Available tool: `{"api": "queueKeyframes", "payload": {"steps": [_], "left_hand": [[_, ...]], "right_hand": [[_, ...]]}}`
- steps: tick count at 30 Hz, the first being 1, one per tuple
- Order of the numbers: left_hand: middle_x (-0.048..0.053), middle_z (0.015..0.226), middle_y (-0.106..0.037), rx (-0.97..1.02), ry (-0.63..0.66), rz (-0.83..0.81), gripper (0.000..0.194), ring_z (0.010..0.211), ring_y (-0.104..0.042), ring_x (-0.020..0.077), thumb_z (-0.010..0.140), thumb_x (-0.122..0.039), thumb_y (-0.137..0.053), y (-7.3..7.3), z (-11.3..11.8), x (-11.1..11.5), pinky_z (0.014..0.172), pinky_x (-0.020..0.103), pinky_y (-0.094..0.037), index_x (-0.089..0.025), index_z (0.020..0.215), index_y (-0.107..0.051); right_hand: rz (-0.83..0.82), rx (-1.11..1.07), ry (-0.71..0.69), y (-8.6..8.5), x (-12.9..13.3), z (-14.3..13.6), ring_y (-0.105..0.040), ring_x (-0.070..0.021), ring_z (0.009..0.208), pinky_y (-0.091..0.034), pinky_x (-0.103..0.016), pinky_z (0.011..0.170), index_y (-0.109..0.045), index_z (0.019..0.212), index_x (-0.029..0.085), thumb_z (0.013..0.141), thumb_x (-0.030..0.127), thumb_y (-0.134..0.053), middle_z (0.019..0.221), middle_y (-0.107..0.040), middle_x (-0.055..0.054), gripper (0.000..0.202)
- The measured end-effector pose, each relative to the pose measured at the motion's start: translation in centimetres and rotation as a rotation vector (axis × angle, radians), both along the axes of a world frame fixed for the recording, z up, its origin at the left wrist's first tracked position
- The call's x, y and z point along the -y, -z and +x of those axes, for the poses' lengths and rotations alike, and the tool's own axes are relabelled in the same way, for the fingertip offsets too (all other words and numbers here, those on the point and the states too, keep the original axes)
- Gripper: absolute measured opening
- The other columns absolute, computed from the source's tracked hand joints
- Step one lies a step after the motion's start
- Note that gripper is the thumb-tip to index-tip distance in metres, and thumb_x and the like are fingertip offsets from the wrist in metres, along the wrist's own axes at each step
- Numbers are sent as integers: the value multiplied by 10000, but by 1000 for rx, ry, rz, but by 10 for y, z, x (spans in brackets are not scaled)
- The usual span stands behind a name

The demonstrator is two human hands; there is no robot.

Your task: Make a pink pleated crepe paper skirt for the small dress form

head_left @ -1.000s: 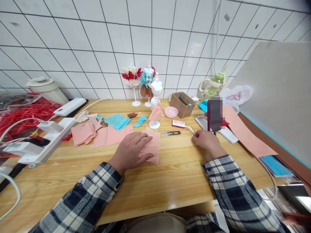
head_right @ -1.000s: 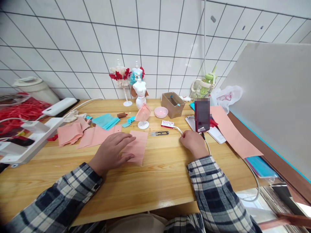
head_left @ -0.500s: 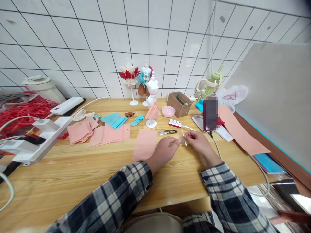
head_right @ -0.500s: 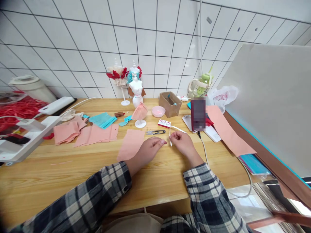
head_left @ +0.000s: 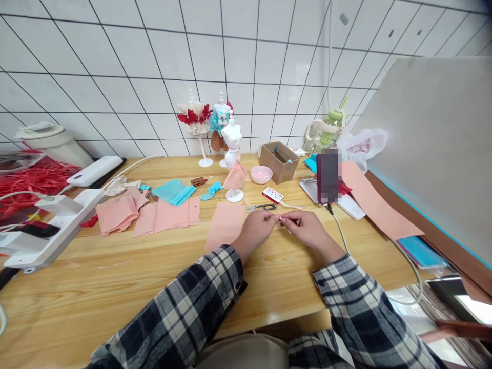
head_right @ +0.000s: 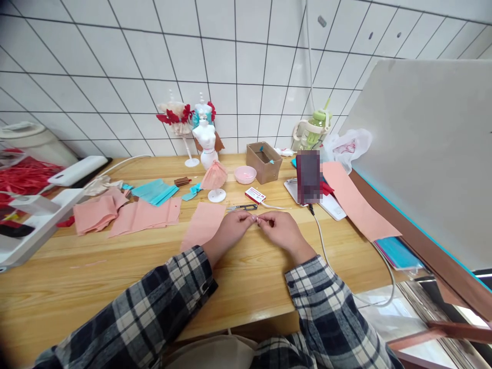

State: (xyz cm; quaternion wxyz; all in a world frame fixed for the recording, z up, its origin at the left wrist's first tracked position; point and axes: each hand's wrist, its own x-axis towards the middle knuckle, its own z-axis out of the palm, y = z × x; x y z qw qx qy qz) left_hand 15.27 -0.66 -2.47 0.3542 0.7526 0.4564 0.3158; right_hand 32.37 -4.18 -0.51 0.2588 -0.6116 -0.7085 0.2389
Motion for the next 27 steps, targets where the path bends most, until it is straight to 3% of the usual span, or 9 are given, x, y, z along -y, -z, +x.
{"api": "queueKeyframes", "payload": {"steps": [4, 9, 12, 15, 21, 27], "left_hand": [[38, 721, -710, 23, -5, -17, 330, 760, -634, 181, 883, -285, -500, 0, 1, 2, 772, 291, -474, -179, 630, -684], [55, 890, -730, 94, -135, -58, 145, 830, -651, 187, 824, -284, -599, -1, -3, 1, 759, 292, -499, -176, 866, -687], [55, 840, -722, 129, -170, -94, 131, 766, -654, 181, 811, -267, -607, 0, -6, -2, 712, 288, -514, -164, 861, -670], [57, 817, -733, 159, -122, -123, 147, 756, -666, 189, 816, -278, -603, -1, -8, -1, 721, 293, -524, -156, 824, -685], [56, 967, -766, 196, 43, -137, 211, 927, -687, 209, 836, -320, -600, -5, -9, 5, 852, 301, -512, -172, 891, -741], [76, 962, -767, 156, 120, -167, 300, 888, -694, 226, 803, -408, -642, -9, -11, 5, 811, 311, -522, -151, 919, -744]], "right_hand": [[3, 5, 71, 3, -1, 0, -528, -149, 555, -341, -254, 526, -691, 691, 200, 816, 511, -583, 611, -644, -5, 353], [64, -35, 112, 2, 0, -2, -494, -137, 561, -337, -249, 535, -597, 650, 196, 810, 477, -605, 607, -595, 5, 324], [98, -94, 91, 0, 0, -3, -495, -137, 582, -362, -246, 556, -601, 700, 195, 837, 475, -572, 632, -585, 4, 313], [118, -128, 93, 0, 0, -3, -488, -136, 587, -369, -246, 561, -605, 746, 196, 836, 479, -574, 648, -580, 6, 299], [53, -190, 159, 6, -2, -7, -412, -120, 543, -304, -239, 524, -529, 655, 199, 769, 415, -622, 576, -486, 35, 261], [-19, -273, 125, 9, -5, -10, -356, -106, 514, -281, -231, 497, -420, 561, 207, 746, 479, -600, 526, -407, 52, 374]]}}
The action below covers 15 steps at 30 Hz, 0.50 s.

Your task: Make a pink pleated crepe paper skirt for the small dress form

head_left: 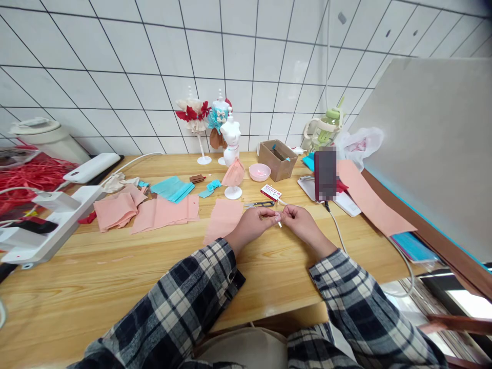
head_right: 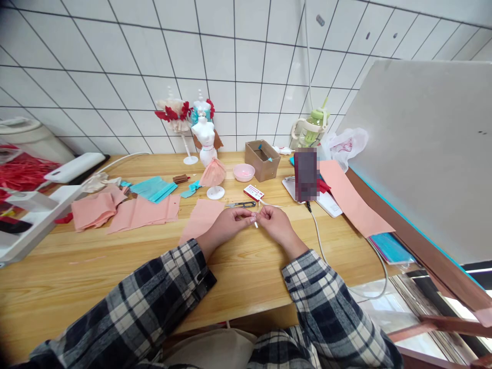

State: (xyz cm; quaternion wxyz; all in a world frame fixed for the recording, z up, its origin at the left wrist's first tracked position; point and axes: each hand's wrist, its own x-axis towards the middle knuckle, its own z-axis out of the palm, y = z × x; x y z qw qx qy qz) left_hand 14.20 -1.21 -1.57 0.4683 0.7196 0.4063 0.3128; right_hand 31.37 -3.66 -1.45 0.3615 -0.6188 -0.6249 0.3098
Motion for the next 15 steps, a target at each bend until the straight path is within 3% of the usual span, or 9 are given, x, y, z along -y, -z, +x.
{"api": "queueKeyframes", "payload": {"steps": [4, 10, 13, 15], "left_hand": [[36, 963, -765, -50, 60, 45, 265, 919, -679, 232, 703, -375, -742, -2, 0, 2, 871, 324, -493, -197, 899, -754], [35, 916, -775, -100, 25, 74, 196, 863, -688, 216, 801, -234, -571, 8, 2, 2, 829, 319, -511, -206, 847, -759], [44, 979, -771, -107, -5, 75, 249, 919, -688, 208, 797, -184, -523, 9, 2, 1, 856, 306, -506, -197, 874, -759], [38, 981, -769, -110, -27, 83, 268, 940, -683, 196, 811, -181, -492, 7, 1, 1, 874, 291, -496, -194, 866, -754]], "right_hand": [[-22, -59, 22, 6, 0, -4, -364, -102, 504, -285, -224, 475, -410, 561, 208, 736, 499, -630, 517, -416, 51, 404], [13, -67, -22, 3, 1, -6, -406, -115, 535, -330, -234, 507, -551, 622, 179, 800, 549, -583, 560, -481, 26, 412], [106, -36, 36, -4, 3, 4, -415, -121, 563, -349, -245, 539, -628, 827, 178, 840, 460, -563, 676, -526, 11, 290], [190, 50, -31, -8, 4, 12, -491, -138, 643, -393, -262, 575, -652, 1052, 197, 817, 333, -591, 922, -594, -40, 279]]}}
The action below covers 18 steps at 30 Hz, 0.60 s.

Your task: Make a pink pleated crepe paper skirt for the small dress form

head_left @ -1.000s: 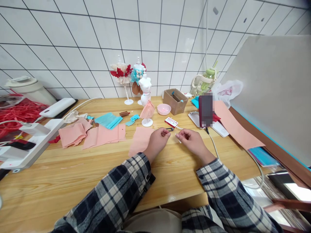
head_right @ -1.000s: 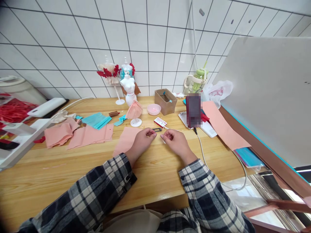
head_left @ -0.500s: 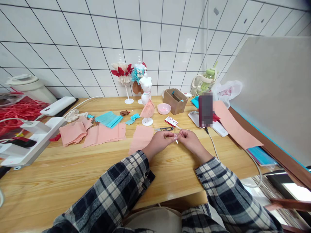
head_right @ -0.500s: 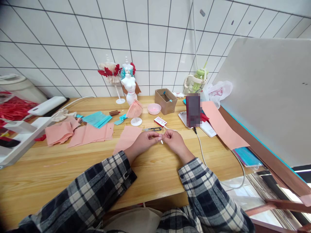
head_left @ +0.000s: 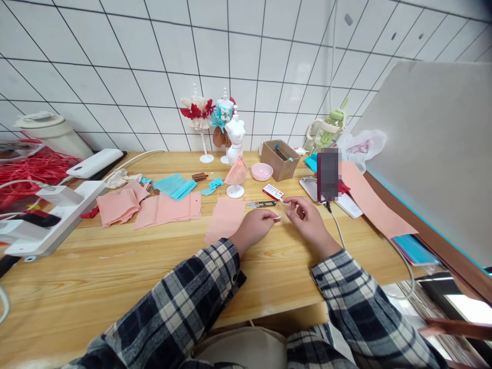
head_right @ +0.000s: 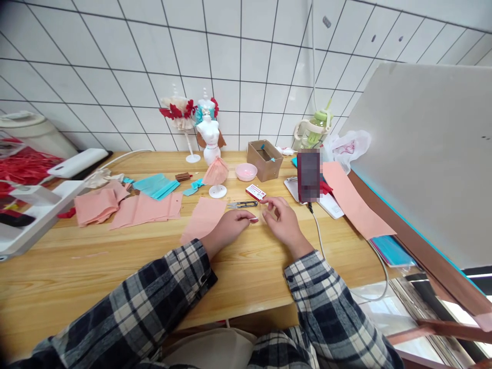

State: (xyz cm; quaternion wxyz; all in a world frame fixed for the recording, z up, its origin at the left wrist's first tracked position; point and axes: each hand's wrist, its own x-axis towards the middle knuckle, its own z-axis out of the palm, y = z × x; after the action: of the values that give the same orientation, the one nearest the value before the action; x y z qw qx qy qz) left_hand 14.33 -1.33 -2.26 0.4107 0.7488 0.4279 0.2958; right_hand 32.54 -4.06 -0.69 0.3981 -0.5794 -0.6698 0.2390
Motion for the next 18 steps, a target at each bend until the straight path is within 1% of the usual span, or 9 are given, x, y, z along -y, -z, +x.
{"api": "queueKeyframes", "payload": {"steps": [1, 3, 4, 6, 9, 10, 12, 14, 18], "left_hand": [[31, 961, -769, -3, -7, 9, 265, 926, -681, 190, 827, -199, -484, -1, 0, 1, 862, 283, -495, -194, 854, -748], [18, 887, -764, -19, -17, 31, 254, 846, -677, 180, 859, -282, -495, -4, 0, 3, 782, 268, -501, -193, 825, -730], [15, 844, -756, -33, -25, 43, 260, 793, -669, 177, 864, -335, -510, -4, 0, 4, 725, 265, -498, -190, 810, -719], [18, 774, -733, -70, -48, 73, 285, 710, -643, 174, 857, -407, -542, -5, 1, 6, 640, 266, -471, -182, 776, -697], [30, 755, -716, -127, -76, 144, 233, 717, -627, 180, 852, -354, -562, -5, 3, 9, 655, 281, -448, -186, 744, -681], [35, 762, -714, -143, -81, 171, 213, 739, -626, 186, 854, -324, -559, -5, 4, 10, 679, 289, -446, -190, 741, -680], [46, 785, -711, -172, -86, 223, 200, 784, -623, 198, 863, -289, -548, -6, 4, 10, 725, 304, -443, -196, 748, -682], [53, 808, -706, -194, -89, 263, 213, 810, -616, 204, 881, -295, -534, -8, 2, 9, 744, 312, -441, -199, 772, -690], [91, 870, -698, -228, -125, 317, 294, 863, -599, 234, 925, -329, -478, -13, -7, 3, 800, 355, -432, -176, 835, -711]], "right_hand": [[43, 58, -55, -1, 0, 3, -547, -161, 742, -430, -279, 622, -656, 1108, 212, 801, 283, -598, 1066, -585, -69, 321], [119, 161, -150, 1, -1, 8, -579, -226, 1006, -478, -342, 791, -694, 1087, 228, 785, 232, -607, 1262, -519, -97, 314], [146, 193, -168, 2, -3, 9, -550, -253, 1115, -463, -378, 889, -716, 1034, 228, 784, 227, -617, 1295, -504, -99, 270], [186, 248, -173, 6, -7, 10, -505, -278, 1209, -400, -433, 1014, -739, 940, 226, 787, 227, -634, 1294, -518, -97, 185], [222, 346, -187, 10, -16, 10, -526, -278, 1163, -404, -459, 1007, -745, 860, 236, 813, 227, -632, 1259, -562, -86, 123], [234, 376, -198, 11, -18, 11, -536, -276, 1136, -415, -460, 989, -746, 861, 241, 821, 233, -632, 1256, -571, -83, 121], [257, 410, -225, 11, -24, 13, -546, -272, 1099, -430, -455, 963, -746, 937, 247, 830, 254, -643, 1279, -567, -86, 149], [276, 421, -261, 11, -29, 14, -548, -270, 1089, -433, -449, 957, -744, 978, 248, 838, 278, -646, 1296, -564, -87, 173], [286, 428, -272, 10, -36, 18, -550, -266, 1059, -437, -441, 936, -755, 862, 236, 857, 306, -634, 1211, -609, -86, 139]]}}
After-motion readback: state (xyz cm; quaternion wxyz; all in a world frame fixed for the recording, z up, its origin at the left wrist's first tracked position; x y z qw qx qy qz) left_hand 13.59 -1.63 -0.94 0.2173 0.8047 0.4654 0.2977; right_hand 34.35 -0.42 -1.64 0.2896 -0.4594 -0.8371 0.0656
